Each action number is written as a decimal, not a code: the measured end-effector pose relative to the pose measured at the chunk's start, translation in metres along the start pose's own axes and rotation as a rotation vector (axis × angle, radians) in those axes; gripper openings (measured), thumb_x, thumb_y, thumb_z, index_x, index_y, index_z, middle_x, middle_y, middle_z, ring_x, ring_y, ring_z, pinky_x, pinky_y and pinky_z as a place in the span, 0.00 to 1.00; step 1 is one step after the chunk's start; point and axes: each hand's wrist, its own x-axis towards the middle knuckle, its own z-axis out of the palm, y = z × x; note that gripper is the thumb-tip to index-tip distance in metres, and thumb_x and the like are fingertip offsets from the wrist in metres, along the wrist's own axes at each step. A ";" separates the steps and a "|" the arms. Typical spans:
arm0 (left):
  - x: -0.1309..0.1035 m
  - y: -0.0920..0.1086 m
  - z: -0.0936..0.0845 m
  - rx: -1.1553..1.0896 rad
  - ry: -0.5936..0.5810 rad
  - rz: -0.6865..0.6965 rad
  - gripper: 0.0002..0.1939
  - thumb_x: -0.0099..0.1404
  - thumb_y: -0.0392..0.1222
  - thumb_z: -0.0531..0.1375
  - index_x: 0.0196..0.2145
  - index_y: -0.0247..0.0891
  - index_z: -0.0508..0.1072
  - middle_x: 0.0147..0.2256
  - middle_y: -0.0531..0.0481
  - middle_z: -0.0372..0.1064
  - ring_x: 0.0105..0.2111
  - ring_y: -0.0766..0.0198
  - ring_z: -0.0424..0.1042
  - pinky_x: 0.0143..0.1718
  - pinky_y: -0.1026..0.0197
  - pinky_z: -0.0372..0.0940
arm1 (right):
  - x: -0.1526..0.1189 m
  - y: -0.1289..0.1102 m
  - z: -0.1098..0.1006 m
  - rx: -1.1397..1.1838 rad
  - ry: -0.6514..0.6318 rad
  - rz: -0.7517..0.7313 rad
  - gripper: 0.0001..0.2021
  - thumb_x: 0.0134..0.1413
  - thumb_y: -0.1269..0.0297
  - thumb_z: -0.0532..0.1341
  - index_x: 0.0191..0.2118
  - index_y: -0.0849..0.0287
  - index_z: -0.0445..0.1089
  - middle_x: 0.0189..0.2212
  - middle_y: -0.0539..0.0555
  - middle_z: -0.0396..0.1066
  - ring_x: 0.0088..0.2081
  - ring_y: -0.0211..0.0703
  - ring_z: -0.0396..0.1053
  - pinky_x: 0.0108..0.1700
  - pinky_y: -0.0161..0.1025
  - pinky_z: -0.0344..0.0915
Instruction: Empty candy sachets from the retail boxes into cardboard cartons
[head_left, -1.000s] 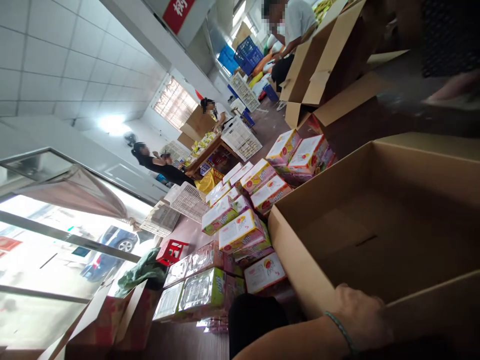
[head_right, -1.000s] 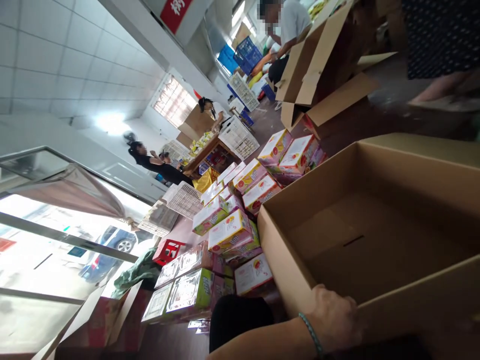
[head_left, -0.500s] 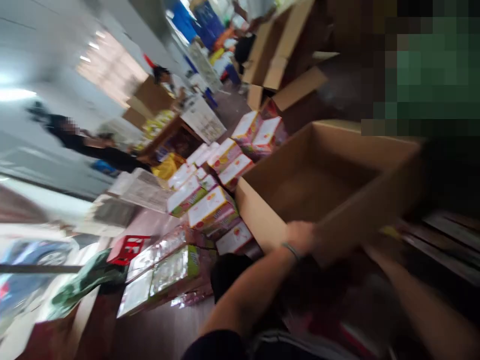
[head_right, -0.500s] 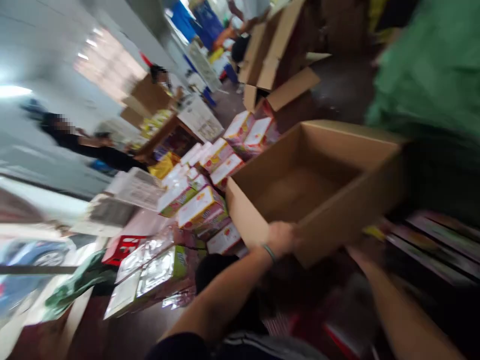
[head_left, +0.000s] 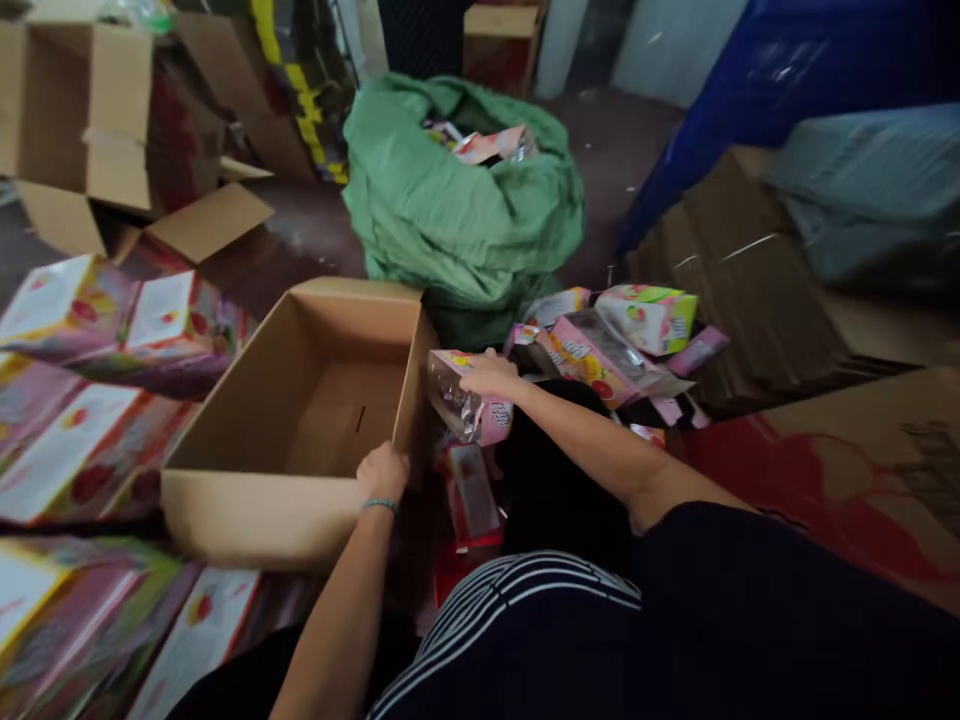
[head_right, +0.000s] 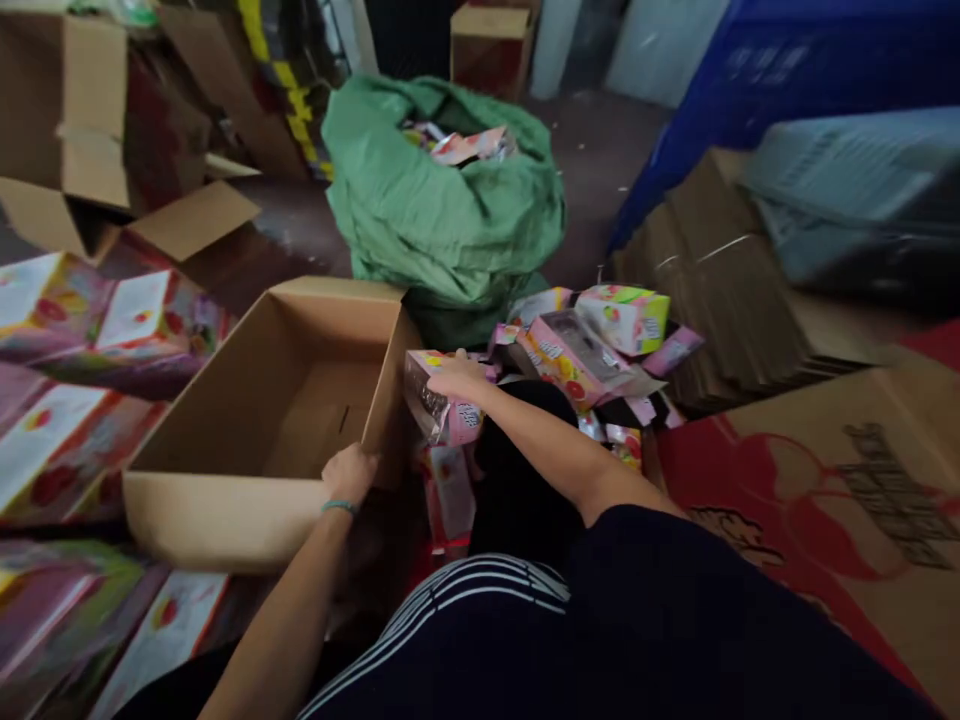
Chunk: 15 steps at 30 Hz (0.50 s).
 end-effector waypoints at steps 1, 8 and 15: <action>0.001 0.011 0.005 -0.014 0.001 0.014 0.16 0.70 0.45 0.59 0.48 0.31 0.80 0.46 0.27 0.79 0.49 0.41 0.79 0.44 0.51 0.72 | -0.012 0.010 -0.016 0.023 0.090 0.029 0.27 0.60 0.56 0.62 0.65 0.51 0.68 0.59 0.59 0.67 0.53 0.55 0.72 0.52 0.46 0.69; 0.007 0.052 0.037 -0.097 -0.039 0.074 0.19 0.71 0.44 0.57 0.54 0.30 0.75 0.47 0.26 0.78 0.48 0.43 0.80 0.41 0.53 0.71 | -0.120 0.133 -0.089 0.060 0.685 0.230 0.32 0.63 0.59 0.58 0.70 0.64 0.58 0.61 0.69 0.56 0.61 0.64 0.61 0.61 0.59 0.63; 0.005 -0.021 0.041 -0.109 -0.030 0.371 0.48 0.59 0.64 0.68 0.71 0.43 0.59 0.62 0.33 0.70 0.65 0.44 0.66 0.67 0.46 0.56 | -0.159 0.171 -0.041 0.072 0.943 0.232 0.32 0.65 0.44 0.58 0.70 0.48 0.58 0.71 0.63 0.41 0.70 0.87 0.38 0.65 0.85 0.34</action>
